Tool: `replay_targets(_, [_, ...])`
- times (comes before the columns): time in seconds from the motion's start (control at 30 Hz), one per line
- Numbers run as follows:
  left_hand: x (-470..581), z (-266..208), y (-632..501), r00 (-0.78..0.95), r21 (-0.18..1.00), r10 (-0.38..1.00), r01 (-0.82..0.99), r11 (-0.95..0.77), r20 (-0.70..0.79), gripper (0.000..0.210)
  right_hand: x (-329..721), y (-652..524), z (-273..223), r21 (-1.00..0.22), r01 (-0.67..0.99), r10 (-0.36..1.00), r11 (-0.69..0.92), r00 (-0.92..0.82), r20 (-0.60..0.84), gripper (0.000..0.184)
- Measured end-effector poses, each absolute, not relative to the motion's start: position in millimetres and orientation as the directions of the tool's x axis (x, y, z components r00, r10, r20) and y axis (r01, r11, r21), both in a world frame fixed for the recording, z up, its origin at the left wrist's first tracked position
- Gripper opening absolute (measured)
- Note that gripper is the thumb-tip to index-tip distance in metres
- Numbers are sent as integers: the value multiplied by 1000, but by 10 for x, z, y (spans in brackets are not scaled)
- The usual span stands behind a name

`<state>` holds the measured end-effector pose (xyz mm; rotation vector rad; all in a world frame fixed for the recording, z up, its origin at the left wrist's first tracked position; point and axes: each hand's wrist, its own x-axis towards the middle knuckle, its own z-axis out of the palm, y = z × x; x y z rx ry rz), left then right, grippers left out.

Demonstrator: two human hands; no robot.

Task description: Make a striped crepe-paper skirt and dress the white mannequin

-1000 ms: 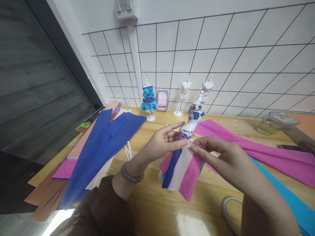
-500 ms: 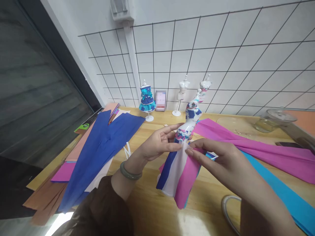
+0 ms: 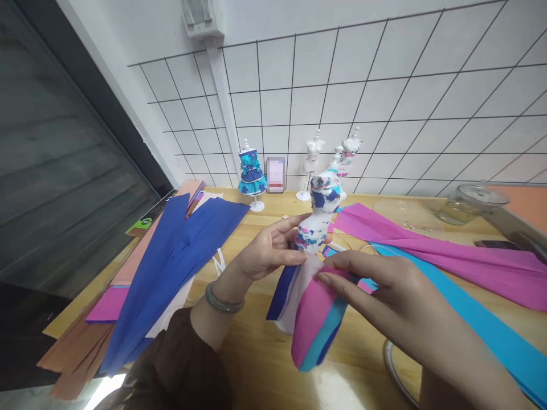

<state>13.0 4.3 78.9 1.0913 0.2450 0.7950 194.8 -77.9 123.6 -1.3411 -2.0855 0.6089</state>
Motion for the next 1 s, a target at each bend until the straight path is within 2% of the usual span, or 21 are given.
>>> replay_targets(0.43, [137, 796, 44, 704, 865, 684, -451, 221, 192, 70, 1956, -732, 1241, -650, 670, 930, 359, -316, 187, 19])
replay_targets(0.77, [127, 789, 61, 705, 857, 681, -463, 227, 200, 63, 1896, -772, 1234, -601, 684, 910, 413, -331, 248, 19])
replay_targets(1.0, [147, 784, 45, 722, 848, 668, -459, 266, 182, 64, 1941, -690, 1226, -662, 659, 931, 357, -306, 197, 18])
